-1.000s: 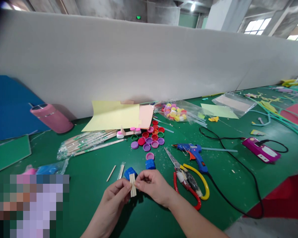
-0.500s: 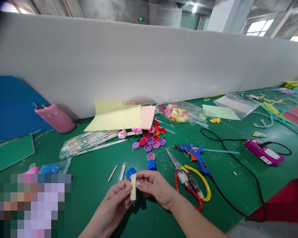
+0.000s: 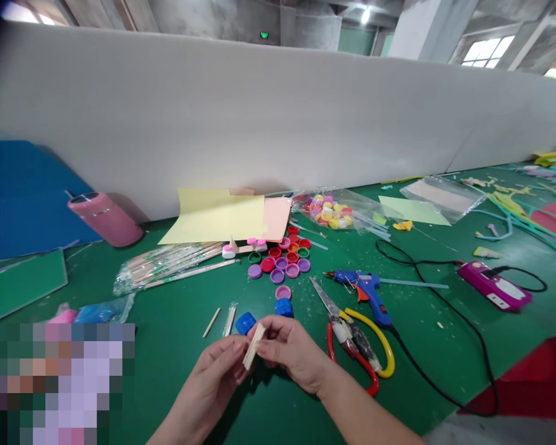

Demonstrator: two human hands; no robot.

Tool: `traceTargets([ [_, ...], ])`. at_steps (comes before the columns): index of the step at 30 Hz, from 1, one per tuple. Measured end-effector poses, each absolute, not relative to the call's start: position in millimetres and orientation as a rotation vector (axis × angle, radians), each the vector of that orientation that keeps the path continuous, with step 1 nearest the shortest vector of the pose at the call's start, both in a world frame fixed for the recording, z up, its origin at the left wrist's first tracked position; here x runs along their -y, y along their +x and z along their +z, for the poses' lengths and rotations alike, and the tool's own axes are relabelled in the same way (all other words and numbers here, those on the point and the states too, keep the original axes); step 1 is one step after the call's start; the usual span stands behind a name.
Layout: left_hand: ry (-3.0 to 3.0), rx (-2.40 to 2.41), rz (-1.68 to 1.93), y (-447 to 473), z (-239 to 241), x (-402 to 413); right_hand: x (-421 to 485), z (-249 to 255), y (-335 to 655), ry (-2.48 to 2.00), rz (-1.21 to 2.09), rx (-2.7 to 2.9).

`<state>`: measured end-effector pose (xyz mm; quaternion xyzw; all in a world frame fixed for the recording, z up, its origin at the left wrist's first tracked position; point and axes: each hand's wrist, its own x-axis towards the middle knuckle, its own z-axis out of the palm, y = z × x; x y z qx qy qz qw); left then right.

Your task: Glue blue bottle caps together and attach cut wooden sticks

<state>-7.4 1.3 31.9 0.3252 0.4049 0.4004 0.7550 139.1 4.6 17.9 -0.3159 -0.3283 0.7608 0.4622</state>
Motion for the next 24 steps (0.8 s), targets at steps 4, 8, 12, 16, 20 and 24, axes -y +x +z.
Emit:
traceTargets([
  [4,1.075,-1.022,1.006,-8.6,32.3,-1.1,-5.9,20.1,137.7,-0.762,1.797,0.777],
  [8,1.343,-1.132,1.106,-7.5,31.3,0.0,-5.8,20.7,136.4,-0.720,1.762,0.809],
  [12,1.429,-1.183,1.111,-6.0,33.1,1.3,-5.0,16.9,136.6,-0.735,1.731,0.834],
  [16,1.432,-1.215,1.144,-4.5,37.8,1.9,-5.2,14.6,136.8,-0.742,1.716,0.836],
  [20,1.475,-1.243,1.153,-2.7,42.2,2.9,-5.9,15.1,136.4,-0.745,1.706,0.833],
  [24,1.474,-1.259,1.155,-1.6,44.6,3.3,-6.0,15.1,136.4,-0.735,1.707,0.827],
])
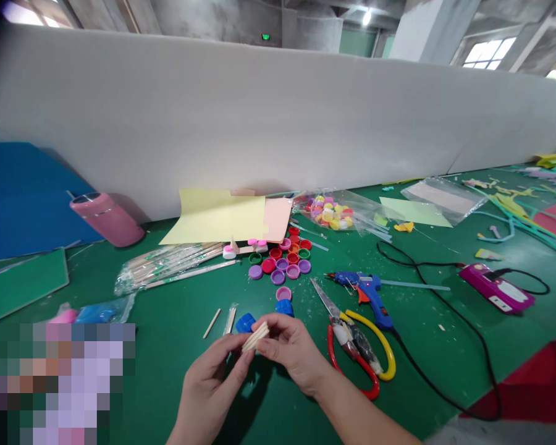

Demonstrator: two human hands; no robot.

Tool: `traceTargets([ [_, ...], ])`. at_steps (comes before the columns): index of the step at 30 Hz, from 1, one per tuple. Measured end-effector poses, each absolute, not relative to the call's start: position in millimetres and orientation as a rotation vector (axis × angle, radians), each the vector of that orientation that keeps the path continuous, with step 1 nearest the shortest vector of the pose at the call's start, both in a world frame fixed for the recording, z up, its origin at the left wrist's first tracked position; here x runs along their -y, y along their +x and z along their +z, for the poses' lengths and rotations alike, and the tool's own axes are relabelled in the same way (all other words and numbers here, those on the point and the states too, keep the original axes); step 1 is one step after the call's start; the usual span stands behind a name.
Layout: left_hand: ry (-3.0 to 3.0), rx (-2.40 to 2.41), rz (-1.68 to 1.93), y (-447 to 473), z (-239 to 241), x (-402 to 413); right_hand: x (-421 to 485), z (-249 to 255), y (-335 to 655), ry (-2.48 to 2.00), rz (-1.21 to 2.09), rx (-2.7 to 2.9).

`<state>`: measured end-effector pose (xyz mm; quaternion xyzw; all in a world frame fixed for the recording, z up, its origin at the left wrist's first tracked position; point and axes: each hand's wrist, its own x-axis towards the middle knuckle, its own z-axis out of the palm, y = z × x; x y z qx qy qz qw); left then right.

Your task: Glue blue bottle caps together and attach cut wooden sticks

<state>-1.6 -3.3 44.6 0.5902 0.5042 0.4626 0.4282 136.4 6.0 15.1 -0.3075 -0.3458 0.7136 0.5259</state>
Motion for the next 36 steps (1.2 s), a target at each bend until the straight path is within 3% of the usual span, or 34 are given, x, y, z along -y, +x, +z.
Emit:
traceTargets([
  [12,1.419,-1.216,1.119,-2.7,41.0,4.1,-6.0,16.8,136.5,-0.720,1.748,0.761],
  [25,0.701,-0.843,0.740,-3.2,36.3,2.3,-4.9,17.3,142.1,-0.728,2.050,0.766],
  [36,0.818,-0.980,0.801,-1.4,32.7,2.0,-10.2,21.4,140.5,-0.856,1.846,0.777],
])
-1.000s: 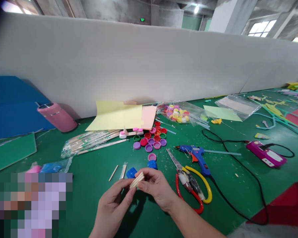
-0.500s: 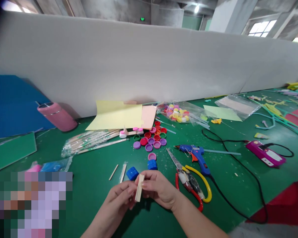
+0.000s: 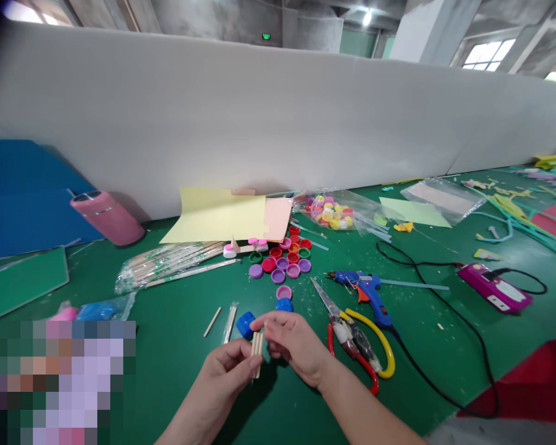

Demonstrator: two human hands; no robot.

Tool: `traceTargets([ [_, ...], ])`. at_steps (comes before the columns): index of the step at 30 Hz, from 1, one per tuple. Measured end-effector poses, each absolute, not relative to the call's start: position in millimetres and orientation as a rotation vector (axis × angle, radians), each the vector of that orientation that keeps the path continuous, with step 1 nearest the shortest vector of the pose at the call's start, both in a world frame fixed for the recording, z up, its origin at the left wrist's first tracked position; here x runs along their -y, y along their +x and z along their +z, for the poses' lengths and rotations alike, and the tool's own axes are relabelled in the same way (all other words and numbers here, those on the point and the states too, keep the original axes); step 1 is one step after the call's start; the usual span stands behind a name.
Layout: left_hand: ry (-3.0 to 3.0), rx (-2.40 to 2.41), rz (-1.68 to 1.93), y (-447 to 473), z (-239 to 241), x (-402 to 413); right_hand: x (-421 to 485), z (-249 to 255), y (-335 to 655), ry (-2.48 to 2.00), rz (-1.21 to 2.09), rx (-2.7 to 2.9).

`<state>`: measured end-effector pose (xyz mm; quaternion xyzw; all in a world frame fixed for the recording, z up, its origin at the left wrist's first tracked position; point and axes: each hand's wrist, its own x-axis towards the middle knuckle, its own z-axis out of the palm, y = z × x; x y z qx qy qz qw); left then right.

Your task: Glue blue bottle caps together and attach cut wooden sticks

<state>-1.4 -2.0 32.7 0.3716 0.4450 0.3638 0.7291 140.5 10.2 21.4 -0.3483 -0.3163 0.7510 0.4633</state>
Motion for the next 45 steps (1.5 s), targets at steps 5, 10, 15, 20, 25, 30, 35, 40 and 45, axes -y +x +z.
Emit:
traceTargets([
  [5,0.842,-1.003,0.798,-1.9,30.7,3.9,-12.8,21.5,139.6,-0.954,1.712,0.794],
  [10,0.839,-1.037,0.807,0.0,32.6,3.7,-17.4,22.0,140.5,-0.936,1.538,0.746],
  [15,0.830,-1.054,0.827,0.9,34.8,3.0,-17.6,23.8,143.2,-0.930,1.449,0.789],
  [20,0.842,-1.033,0.804,-1.4,31.9,2.5,-10.1,31.6,140.3,-1.021,1.409,1.100],
  [25,0.845,-1.042,0.837,0.5,33.8,2.9,-9.1,33.3,136.9,-1.151,1.220,1.414],
  [30,0.676,-0.966,0.874,-0.6,34.5,1.3,-5.7,34.7,139.2,-1.151,1.269,1.457],
  [35,0.506,-0.932,0.926,-4.8,29.5,-3.7,1.0,33.8,140.3,-1.082,1.063,1.846],
  [40,0.527,-0.975,0.916,-4.5,27.3,-2.6,1.8,27.2,136.7,-1.151,0.939,1.961],
  [45,0.542,-0.945,0.920,-3.4,28.6,-1.3,0.3,29.0,135.0,-1.110,0.909,1.906],
])
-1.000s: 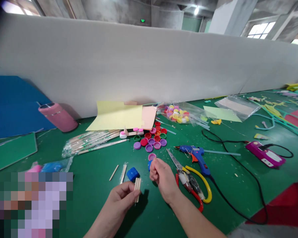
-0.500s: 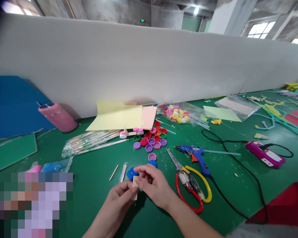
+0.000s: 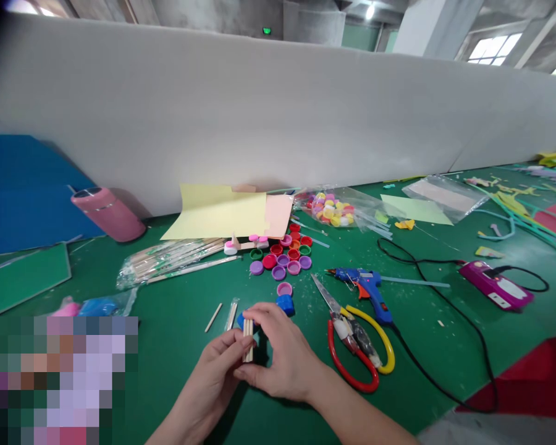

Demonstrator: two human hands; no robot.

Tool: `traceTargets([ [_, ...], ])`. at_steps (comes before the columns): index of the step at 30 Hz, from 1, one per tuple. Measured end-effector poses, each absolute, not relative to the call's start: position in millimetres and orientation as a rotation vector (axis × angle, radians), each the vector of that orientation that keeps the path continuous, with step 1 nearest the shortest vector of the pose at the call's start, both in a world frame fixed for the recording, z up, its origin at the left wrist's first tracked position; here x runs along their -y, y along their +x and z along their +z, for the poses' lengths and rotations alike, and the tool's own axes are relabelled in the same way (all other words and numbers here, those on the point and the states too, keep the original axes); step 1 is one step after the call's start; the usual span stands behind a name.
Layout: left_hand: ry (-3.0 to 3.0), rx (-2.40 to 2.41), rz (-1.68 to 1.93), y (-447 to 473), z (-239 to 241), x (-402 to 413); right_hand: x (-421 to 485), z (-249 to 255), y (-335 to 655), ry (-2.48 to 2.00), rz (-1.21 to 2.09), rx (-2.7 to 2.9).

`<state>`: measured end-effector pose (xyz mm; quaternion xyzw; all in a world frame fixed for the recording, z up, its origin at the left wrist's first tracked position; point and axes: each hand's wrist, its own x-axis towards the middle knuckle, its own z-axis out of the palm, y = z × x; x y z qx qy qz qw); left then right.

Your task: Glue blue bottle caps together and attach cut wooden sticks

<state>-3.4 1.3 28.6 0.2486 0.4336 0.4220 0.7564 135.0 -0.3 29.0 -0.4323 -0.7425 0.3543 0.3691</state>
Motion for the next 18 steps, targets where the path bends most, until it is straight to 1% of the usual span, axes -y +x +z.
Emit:
traceTargets([
  [12,0.507,-0.908,0.929,-3.5,31.1,-1.9,-0.9,30.1,137.4,-1.068,0.899,1.880],
  [18,0.649,-0.907,0.804,-4.3,32.5,-1.5,-1.7,30.3,140.5,-1.095,0.902,1.842],
])
